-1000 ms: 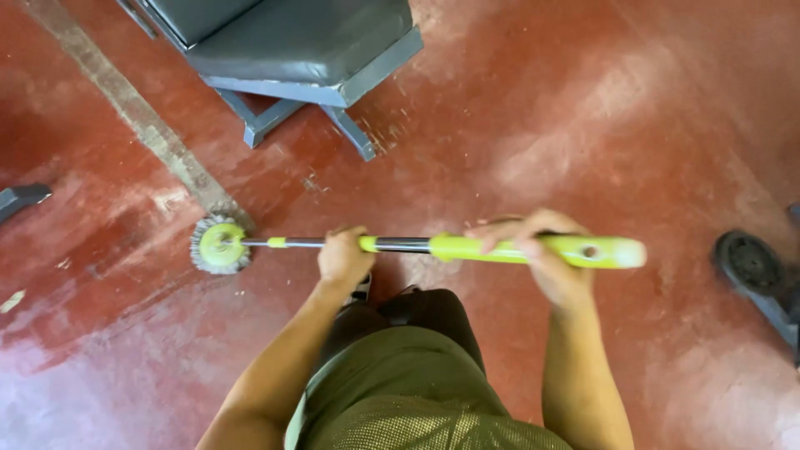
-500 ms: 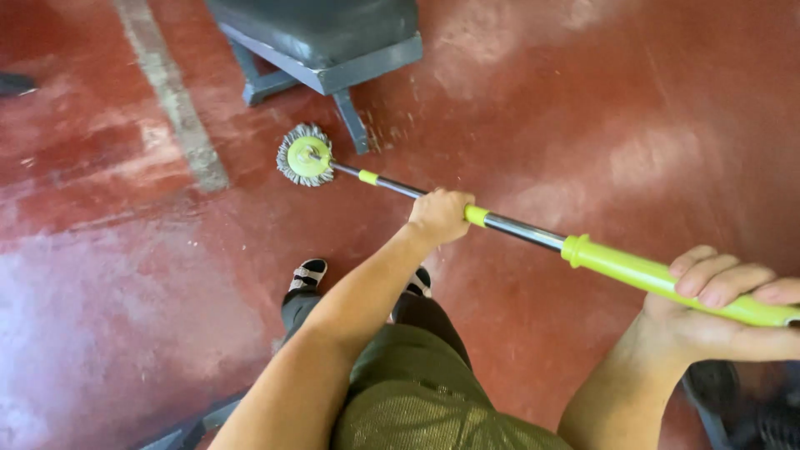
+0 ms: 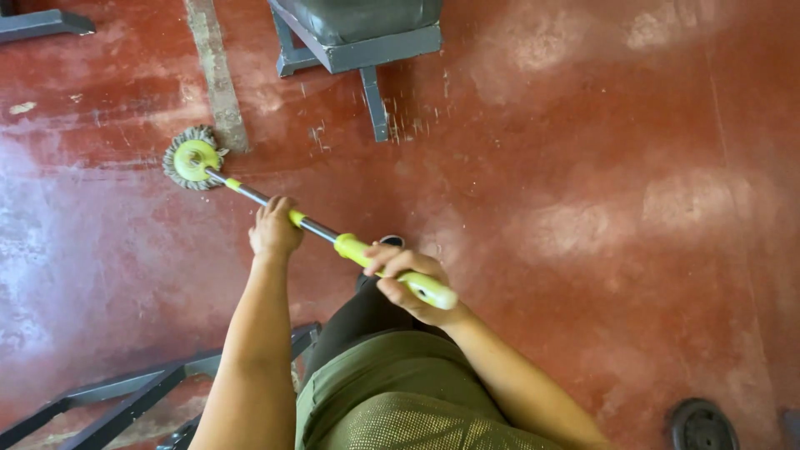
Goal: Mopping the floor in a gym area around various exercise machines.
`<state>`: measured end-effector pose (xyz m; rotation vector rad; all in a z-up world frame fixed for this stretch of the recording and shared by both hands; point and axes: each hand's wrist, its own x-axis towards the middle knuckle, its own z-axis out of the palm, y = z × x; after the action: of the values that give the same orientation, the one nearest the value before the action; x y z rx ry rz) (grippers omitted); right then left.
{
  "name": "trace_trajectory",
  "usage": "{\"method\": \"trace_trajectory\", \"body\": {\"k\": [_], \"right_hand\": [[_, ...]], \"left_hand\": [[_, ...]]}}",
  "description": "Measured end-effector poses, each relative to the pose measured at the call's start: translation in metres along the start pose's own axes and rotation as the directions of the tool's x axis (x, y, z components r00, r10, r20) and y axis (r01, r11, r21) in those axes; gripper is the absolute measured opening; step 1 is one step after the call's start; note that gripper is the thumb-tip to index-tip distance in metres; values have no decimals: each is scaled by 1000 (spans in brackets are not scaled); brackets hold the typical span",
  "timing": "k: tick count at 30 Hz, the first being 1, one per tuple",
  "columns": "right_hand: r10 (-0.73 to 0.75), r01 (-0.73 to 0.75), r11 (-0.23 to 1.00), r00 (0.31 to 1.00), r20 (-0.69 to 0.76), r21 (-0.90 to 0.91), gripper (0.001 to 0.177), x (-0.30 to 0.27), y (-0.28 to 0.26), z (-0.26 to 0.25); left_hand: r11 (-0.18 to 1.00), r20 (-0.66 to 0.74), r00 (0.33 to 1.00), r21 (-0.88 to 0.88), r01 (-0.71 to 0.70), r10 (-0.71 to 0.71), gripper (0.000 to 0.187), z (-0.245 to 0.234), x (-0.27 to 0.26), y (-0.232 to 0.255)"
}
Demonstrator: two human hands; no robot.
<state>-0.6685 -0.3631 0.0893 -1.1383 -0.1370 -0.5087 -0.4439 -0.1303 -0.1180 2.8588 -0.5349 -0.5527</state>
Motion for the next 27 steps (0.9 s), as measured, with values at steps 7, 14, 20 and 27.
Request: {"method": "trace_trajectory", "body": {"k": [7, 14, 20, 27], "right_hand": [[136, -86, 942, 982, 132, -325, 8, 38, -31, -35], [-16, 10, 895, 1000, -11, -445, 16, 45, -116, -111], [-99, 32, 813, 992, -83, -581, 8, 14, -246, -158], [-26, 42, 847, 999, 37, -530, 23, -51, -300, -257]], "left_hand": [[978, -22, 978, -19, 208, -209, 51, 29, 31, 40], [973, -71, 987, -191, 131, -147, 42, -4, 11, 213], [916, -262, 953, -325, -234, 151, 28, 2, -31, 364], [926, -201, 943, -220, -306, 263, 16, 32, -66, 446]]}}
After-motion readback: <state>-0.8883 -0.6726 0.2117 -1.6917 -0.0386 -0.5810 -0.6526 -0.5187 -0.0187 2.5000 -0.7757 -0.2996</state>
